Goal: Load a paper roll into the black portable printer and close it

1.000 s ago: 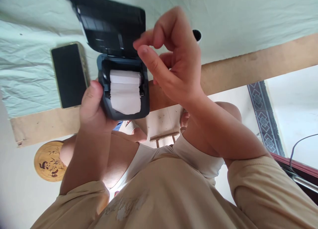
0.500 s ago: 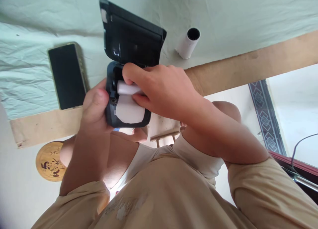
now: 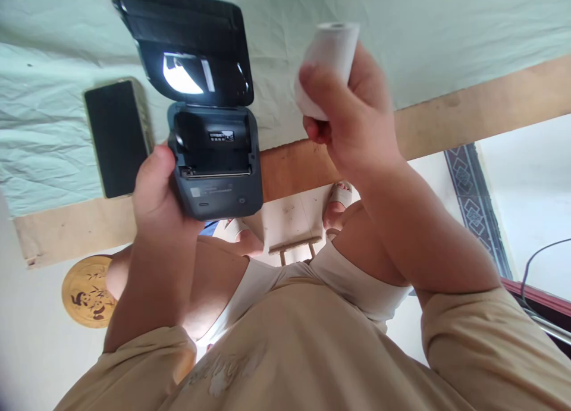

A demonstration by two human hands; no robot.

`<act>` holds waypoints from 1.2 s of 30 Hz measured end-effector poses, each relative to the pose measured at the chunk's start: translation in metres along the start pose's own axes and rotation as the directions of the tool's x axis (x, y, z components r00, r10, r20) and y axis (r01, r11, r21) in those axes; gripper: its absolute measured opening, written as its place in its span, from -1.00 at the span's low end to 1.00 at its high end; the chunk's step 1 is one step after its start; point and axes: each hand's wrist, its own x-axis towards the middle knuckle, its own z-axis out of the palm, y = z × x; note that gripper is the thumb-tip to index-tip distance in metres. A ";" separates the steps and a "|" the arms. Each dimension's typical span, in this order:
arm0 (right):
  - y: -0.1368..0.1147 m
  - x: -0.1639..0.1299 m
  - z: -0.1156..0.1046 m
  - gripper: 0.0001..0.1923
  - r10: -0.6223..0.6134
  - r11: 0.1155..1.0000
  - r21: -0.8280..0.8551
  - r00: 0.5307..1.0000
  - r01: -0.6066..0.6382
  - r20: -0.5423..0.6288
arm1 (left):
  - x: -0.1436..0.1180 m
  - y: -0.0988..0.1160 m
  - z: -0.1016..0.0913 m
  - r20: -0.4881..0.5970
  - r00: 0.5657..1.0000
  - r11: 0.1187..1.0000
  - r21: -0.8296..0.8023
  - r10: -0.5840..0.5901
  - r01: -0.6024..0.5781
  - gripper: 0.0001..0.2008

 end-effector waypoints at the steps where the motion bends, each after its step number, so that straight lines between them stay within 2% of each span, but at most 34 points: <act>1: 0.002 -0.001 0.000 -0.78 0.016 0.999 0.050 1.000 -0.016 -0.008 | 0.000 0.000 0.000 -0.004 1.000 1.000 0.007 -0.004 0.004 -0.59; 2: 0.002 -0.003 0.000 -0.75 0.005 0.999 0.040 1.000 -0.005 0.005 | 0.000 0.000 0.000 -0.006 1.000 1.000 0.010 -0.006 0.006 -0.59; 4: 0.003 -0.007 -0.001 -0.74 -0.117 0.977 -0.171 0.990 0.130 0.083 | 0.000 0.000 0.000 -0.007 1.000 1.000 0.011 -0.004 0.004 -0.61; 7: 0.003 -0.010 -0.002 -0.74 -0.302 0.800 -0.478 0.932 0.363 0.202 | -0.001 -0.001 0.000 0.001 1.000 1.000 0.011 0.005 -0.005 -0.61; 9: 0.004 -0.009 -0.003 -0.69 -0.299 0.720 -0.571 0.919 0.393 0.256 | -0.001 -0.001 0.000 0.007 1.000 1.000 0.014 0.007 -0.007 -0.60; 15: 0.010 -0.003 -0.003 -0.59 -0.147 0.658 -0.707 0.966 0.257 0.214 | -0.002 0.001 -0.001 0.022 1.000 1.000 0.011 0.008 -0.008 -0.65; 19: 0.005 -0.009 0.000 -0.47 -0.064 0.650 -0.727 0.970 0.220 0.236 | -0.003 0.002 -0.001 0.027 1.000 1.000 0.007 0.004 -0.004 -0.68; 21: -0.004 -0.014 0.000 -0.42 -0.115 0.650 -0.714 0.962 0.260 0.246 | -0.004 0.003 -0.001 0.031 0.999 1.000 0.009 -0.005 0.005 -0.70; 23: -0.015 -0.017 -0.004 -0.46 -0.250 0.650 -0.685 0.944 0.329 0.216 | -0.004 0.003 -0.002 0.040 0.999 1.000 0.016 -0.008 0.007 -0.73; 25: -0.021 -0.017 -0.010 -0.53 -0.350 0.651 -0.675 0.926 0.347 0.139 | -0.005 0.003 -0.002 0.047 0.999 1.000 0.015 -0.002 0.001 -0.75; 27: -0.019 -0.012 -0.018 -0.53 -0.374 0.663 -0.681 0.926 0.311 0.059 | -0.004 0.003 -0.001 0.042 0.999 1.000 0.003 0.003 -0.003 -0.75; 30: -0.002 0.001 -0.026 -0.42 -0.325 0.669 -0.701 0.945 0.246 0.022 | -0.003 0.002 0.000 0.022 1.000 1.000 -0.011 0.000 0.001 -0.72; 34: 0.021 0.013 -0.027 -0.40 -0.117 0.661 -0.747 0.993 0.078 0.001 | -0.002 0.000 0.003 0.006 1.000 1.000 -0.007 0.027 -0.027 -0.73; 36: 0.024 0.015 -0.026 -0.42 -0.073 0.654 -0.756 0.997 0.038 -0.013 | -0.002 0.001 0.003 0.001 1.000 1.000 0.007 0.023 -0.023 -0.74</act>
